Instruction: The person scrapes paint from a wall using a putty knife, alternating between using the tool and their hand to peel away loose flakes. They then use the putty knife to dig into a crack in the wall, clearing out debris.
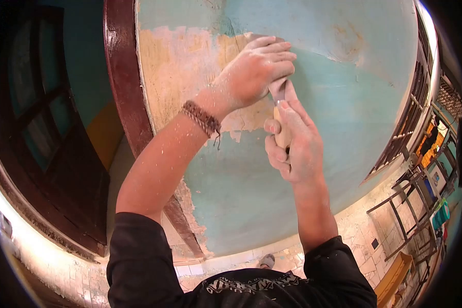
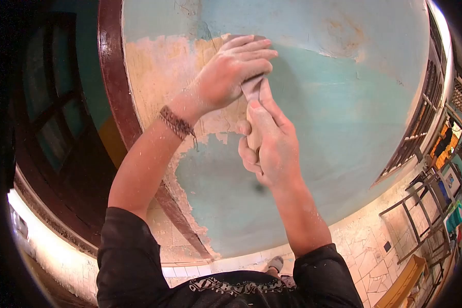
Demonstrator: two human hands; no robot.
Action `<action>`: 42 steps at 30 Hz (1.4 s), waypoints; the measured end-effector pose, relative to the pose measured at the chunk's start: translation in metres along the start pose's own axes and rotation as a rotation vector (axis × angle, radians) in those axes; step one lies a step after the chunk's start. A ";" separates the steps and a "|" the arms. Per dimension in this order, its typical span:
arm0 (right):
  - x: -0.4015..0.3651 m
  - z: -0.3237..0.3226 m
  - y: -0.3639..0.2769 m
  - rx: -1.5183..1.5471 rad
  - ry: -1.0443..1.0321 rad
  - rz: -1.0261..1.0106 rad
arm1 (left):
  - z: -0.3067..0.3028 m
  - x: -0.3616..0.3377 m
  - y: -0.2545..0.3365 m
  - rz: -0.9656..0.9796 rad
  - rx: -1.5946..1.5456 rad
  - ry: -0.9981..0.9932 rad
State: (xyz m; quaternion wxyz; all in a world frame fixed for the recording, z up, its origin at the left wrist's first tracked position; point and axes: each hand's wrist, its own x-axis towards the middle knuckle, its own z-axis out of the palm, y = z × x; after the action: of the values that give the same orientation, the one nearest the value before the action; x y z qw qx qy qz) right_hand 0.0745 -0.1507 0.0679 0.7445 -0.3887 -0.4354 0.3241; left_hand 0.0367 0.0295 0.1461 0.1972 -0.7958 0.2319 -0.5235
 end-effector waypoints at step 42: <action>-0.023 -0.041 0.038 0.041 0.080 0.033 | 0.044 -0.036 0.055 -0.120 -0.061 -0.080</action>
State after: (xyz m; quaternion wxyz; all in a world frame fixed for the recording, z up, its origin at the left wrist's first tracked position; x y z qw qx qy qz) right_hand 0.0965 -0.1631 0.0135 0.7637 -0.3931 -0.3920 0.3294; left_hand 0.0564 0.0084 0.0724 0.1503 -0.8343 0.1915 -0.4947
